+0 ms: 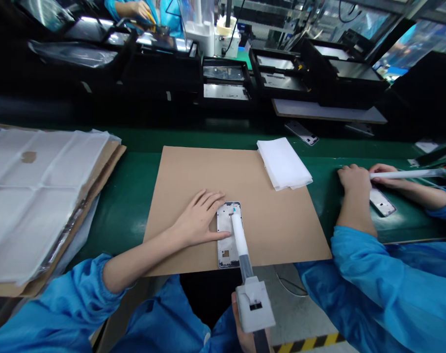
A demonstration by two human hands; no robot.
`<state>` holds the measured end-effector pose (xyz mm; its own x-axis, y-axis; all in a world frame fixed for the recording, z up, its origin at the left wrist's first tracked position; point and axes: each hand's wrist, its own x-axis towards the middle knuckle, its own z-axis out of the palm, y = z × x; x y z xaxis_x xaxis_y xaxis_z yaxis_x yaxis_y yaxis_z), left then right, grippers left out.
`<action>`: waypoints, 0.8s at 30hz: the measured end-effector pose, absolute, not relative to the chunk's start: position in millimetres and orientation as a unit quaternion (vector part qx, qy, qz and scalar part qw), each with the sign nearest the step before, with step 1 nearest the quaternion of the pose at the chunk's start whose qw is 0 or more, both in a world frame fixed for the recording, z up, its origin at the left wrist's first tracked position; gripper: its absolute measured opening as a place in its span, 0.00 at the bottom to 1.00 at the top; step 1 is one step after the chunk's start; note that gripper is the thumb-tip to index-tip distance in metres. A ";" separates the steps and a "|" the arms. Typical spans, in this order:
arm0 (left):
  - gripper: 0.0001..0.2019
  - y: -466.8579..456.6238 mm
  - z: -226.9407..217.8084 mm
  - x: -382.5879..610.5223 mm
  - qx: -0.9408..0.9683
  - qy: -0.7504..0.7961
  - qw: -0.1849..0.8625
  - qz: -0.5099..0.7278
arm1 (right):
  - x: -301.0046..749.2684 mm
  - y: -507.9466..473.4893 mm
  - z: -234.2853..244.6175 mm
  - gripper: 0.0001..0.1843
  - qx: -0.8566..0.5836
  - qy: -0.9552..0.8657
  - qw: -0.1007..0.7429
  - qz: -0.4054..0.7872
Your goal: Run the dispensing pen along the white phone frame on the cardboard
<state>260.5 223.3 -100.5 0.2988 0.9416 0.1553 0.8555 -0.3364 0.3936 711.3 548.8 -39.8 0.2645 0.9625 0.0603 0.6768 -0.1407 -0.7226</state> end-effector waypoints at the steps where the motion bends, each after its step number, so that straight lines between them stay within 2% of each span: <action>1: 0.49 223.1 -100.3 260.4 0.797 0.564 0.119 0.181 | 711.3 549.8 -40.2 0.18 -0.722 -0.571 0.321 0.222; 7: 0.50 223.4 -99.2 259.2 0.798 0.563 0.126 0.177 | 711.7 553.1 -41.4 0.20 -0.714 -0.568 0.324 0.251; 24: 0.49 222.9 -94.9 257.0 0.796 0.569 0.122 0.166 | 696.5 544.6 -30.2 0.22 -0.692 -0.485 0.410 0.342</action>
